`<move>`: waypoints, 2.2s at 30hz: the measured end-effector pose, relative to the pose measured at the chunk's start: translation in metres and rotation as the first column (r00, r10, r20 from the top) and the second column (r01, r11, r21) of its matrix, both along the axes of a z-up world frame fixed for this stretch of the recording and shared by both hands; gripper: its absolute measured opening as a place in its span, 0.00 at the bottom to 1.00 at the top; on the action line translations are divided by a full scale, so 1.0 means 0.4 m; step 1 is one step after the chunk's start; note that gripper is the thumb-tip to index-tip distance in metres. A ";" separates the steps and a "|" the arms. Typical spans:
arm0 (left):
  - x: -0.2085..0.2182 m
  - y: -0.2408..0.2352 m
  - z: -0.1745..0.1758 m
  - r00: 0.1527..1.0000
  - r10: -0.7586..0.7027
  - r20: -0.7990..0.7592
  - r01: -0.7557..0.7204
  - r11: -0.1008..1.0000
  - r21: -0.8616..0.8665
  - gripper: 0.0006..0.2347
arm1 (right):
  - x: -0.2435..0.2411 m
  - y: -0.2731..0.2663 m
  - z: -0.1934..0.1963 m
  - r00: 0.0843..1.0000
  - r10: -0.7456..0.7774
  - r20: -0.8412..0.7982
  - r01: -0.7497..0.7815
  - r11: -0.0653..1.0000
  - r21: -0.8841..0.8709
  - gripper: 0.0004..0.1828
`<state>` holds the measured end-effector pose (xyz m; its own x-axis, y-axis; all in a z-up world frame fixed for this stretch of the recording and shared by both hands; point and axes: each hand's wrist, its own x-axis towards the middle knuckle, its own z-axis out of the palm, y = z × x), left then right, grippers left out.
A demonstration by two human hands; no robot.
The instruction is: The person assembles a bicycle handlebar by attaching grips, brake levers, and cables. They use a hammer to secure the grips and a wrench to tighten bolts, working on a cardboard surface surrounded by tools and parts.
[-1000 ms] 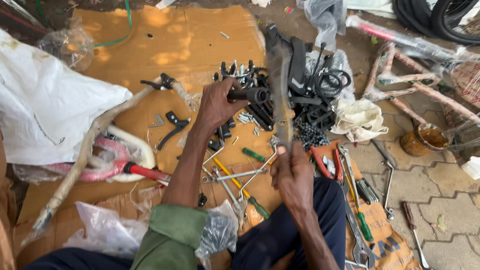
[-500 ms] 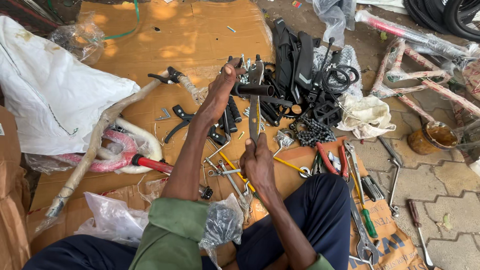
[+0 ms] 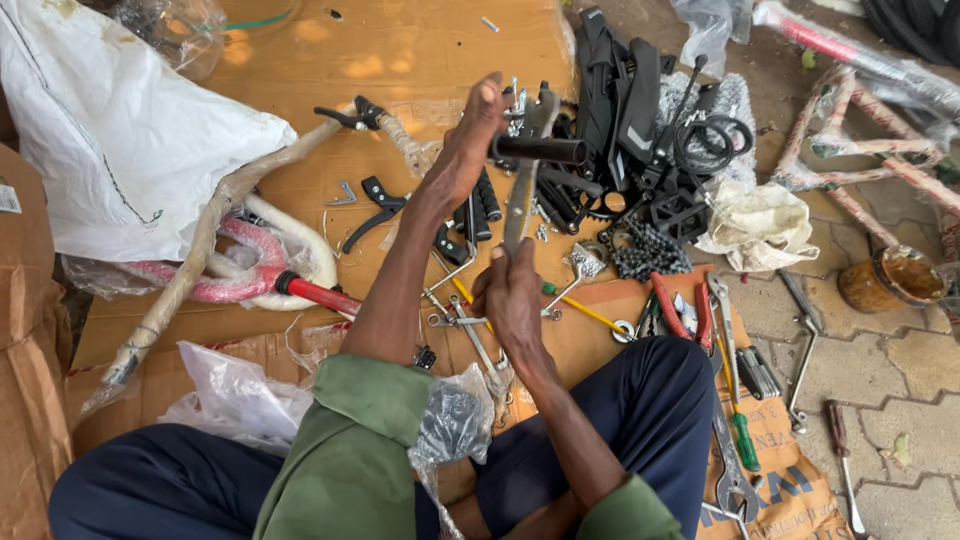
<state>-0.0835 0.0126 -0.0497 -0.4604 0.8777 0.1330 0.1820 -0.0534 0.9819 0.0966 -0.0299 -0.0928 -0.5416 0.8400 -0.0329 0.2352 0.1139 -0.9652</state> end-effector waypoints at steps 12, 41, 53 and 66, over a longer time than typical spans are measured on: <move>-0.030 0.082 -0.092 0.946 0.247 -0.209 -0.279 0.950 -0.139 0.41 | 0.242 -0.138 -0.108 0.892 0.356 0.280 -0.280 0.919 -0.277 0.17; -0.047 0.017 -0.044 0.930 0.257 -0.262 -0.289 0.953 -0.088 0.31 | 0.107 0.373 -0.178 0.901 0.108 -0.421 -0.277 0.889 -0.366 0.15; -0.040 0.020 -0.037 0.933 0.263 -0.246 -0.299 0.947 -0.121 0.30 | 0.247 0.276 0.170 0.923 0.340 0.180 -0.373 0.680 0.631 0.28; -0.044 0.058 -0.125 0.605 0.445 -0.660 -0.357 0.893 0.275 0.14 | 0.204 0.362 0.324 0.835 0.256 0.487 -0.544 0.254 0.800 0.30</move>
